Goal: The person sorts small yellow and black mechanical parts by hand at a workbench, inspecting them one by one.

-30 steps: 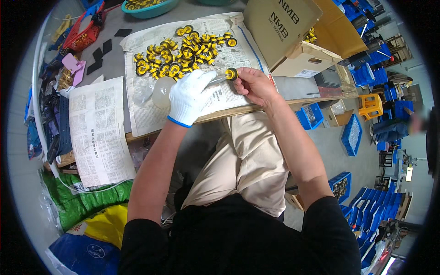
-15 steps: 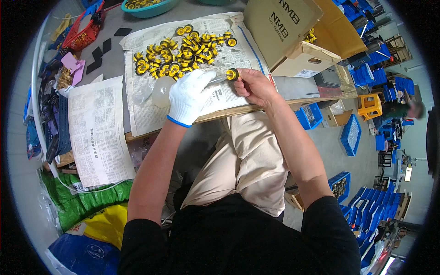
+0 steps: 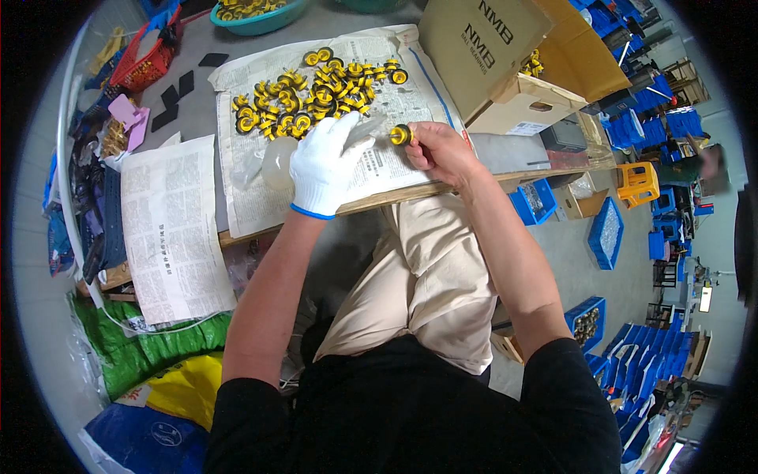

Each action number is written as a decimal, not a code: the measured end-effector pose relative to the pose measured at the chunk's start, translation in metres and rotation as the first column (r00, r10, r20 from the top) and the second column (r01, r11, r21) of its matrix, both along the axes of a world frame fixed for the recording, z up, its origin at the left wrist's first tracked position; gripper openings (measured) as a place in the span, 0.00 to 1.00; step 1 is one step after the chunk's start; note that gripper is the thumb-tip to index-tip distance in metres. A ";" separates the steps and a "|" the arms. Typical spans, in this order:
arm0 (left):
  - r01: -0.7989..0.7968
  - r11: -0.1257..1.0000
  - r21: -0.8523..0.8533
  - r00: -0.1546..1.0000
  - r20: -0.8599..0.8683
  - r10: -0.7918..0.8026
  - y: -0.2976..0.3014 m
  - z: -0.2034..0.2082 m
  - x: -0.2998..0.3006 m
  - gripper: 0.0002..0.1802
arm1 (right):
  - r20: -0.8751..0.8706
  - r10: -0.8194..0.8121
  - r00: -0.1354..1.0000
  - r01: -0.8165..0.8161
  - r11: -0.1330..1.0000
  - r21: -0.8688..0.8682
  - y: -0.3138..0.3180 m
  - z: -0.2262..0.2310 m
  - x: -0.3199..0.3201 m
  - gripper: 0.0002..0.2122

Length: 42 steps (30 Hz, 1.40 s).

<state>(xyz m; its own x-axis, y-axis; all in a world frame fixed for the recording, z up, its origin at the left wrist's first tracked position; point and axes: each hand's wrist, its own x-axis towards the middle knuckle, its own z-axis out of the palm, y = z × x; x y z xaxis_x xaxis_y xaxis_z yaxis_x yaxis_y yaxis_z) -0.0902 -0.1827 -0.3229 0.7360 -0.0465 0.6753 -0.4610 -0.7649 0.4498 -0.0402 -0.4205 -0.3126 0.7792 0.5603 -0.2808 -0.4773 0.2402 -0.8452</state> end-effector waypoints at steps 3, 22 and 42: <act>-0.061 0.998 -0.023 0.997 -0.049 0.060 0.000 0.002 0.000 0.23 | 0.211 -0.074 0.975 0.155 0.904 -0.398 0.003 0.007 0.002 0.16; -0.007 0.998 0.054 1.000 0.024 0.005 -0.005 0.002 0.002 0.18 | 0.933 0.222 0.284 0.753 0.550 -0.360 0.013 0.007 0.009 0.09; -0.024 0.995 0.095 1.000 0.021 0.022 -0.007 0.002 0.001 0.17 | 0.918 0.380 0.117 0.816 0.490 -0.307 0.008 0.003 0.009 0.05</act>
<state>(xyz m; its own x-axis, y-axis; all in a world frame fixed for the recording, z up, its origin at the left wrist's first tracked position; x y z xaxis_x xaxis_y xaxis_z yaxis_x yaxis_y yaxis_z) -0.0892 -0.1896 -0.3208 0.7241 -0.0945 0.6831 -0.4506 -0.8147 0.3649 -0.0314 -0.4124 -0.3099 0.7071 0.3504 0.6141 0.6189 -0.7268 -0.2979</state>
